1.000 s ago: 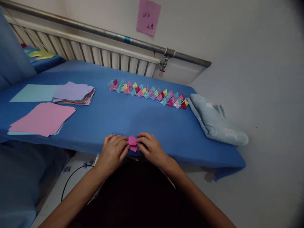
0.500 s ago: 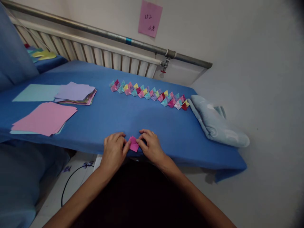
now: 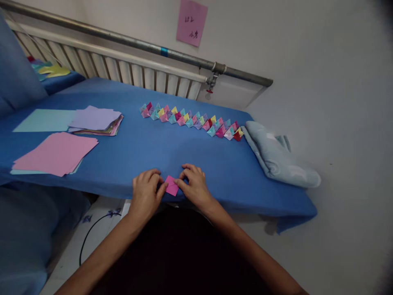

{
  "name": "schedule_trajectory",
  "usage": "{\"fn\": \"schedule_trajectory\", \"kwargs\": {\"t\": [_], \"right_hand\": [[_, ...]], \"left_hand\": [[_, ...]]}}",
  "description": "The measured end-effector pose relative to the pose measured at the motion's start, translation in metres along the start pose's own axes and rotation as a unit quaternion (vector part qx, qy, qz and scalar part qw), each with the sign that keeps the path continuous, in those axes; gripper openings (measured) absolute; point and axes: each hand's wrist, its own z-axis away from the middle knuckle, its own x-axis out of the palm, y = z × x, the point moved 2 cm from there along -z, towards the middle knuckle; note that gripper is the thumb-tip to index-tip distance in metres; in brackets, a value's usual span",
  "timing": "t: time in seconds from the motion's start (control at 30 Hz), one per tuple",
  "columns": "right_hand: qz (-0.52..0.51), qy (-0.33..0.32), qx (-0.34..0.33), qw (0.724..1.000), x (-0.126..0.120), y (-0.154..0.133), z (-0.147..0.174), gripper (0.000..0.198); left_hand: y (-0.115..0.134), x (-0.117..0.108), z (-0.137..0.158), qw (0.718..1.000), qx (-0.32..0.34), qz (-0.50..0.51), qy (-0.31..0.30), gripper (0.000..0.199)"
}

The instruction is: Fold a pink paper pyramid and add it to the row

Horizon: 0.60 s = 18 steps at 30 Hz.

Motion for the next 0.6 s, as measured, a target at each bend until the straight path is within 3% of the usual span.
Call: {"fn": "schedule_trajectory", "kwargs": {"t": [0.37,0.47,0.6], "right_hand": [[-0.007,-0.071,0.009,0.997,-0.012,0.004,-0.007,0.007],[-0.059,-0.068,0.009,0.996,-0.015,0.012,-0.008,0.013],[-0.199,-0.017,0.028,0.980,-0.019,0.025,-0.008,0.017]], "left_hand": [[-0.011,-0.011,-0.016,0.989,0.096,-0.042,-0.101,0.026],[-0.007,-0.015,-0.041,0.974,0.127,-0.044,-0.183,0.030],[0.008,-0.011,-0.079,0.925,0.185,-0.035,-0.331,0.041]]}}
